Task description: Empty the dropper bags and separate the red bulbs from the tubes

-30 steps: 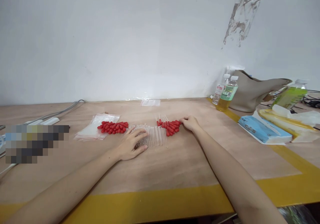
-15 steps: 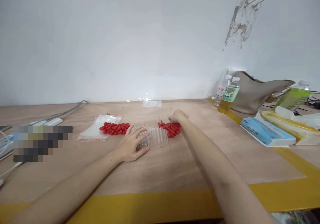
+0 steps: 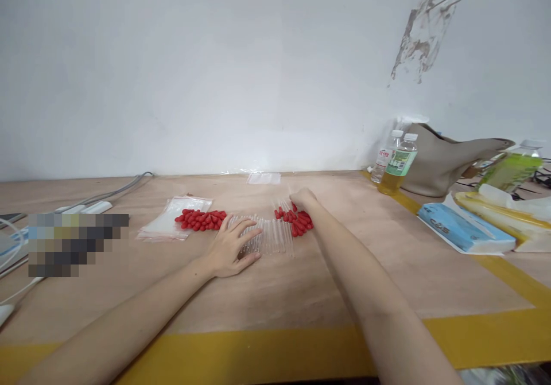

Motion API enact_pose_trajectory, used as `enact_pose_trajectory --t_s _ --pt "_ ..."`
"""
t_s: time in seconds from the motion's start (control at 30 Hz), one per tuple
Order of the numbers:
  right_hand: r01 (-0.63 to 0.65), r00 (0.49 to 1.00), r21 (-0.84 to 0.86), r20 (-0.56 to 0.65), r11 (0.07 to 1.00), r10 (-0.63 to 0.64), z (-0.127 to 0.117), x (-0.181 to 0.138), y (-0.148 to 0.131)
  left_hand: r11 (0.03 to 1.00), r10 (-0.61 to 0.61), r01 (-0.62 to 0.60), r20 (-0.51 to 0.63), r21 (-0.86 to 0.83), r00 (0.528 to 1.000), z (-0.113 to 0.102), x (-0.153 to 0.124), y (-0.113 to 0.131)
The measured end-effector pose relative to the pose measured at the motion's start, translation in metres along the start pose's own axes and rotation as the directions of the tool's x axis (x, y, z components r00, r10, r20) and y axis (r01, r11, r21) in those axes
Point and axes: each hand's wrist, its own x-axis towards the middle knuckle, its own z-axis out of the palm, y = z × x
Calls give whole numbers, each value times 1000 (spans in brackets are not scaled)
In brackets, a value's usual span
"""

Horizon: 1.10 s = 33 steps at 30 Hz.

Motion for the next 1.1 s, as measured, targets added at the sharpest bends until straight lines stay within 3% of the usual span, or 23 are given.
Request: enact_pose_trajectory --t_s 0.13,0.27,0.33,0.4,0.5,0.57,0.7,0.83,1.1 --pt "102 995 117 -20 988 -100 -9 -15 -16 999 -9 10 -23 34 1000 1 0 -1" --pt "283 959 168 -39 944 -280 -16 -69 -24 990 -58 87 -234 112 971 4 2 -1" --pt "554 833 25 -7 832 -554 -15 -104 -20 983 -39 91 -302 160 952 4 3 1" --pt "698 704 -161 -23 698 -710 -10 -135 -12 979 28 27 -266 200 963 4 5 4" --pt "792 559 -281 -25 543 -829 2 -158 -4 973 145 -106 -188 203 971 4 8 10" --pt "816 509 -303 -28 493 -860 8 -160 -1 971 180 -141 -200 193 963 5 10 13" --pt "791 488 -403 -39 461 -872 11 -153 2 972 161 -124 -176 201 971 4 10 16" --pt "799 446 -461 26 385 -894 4 -154 6 973 182 -165 -98 163 978 1 7 16" --pt "811 409 -483 63 331 -910 -4 -159 6 983 181 -176 -116 53 977 3 5 17"
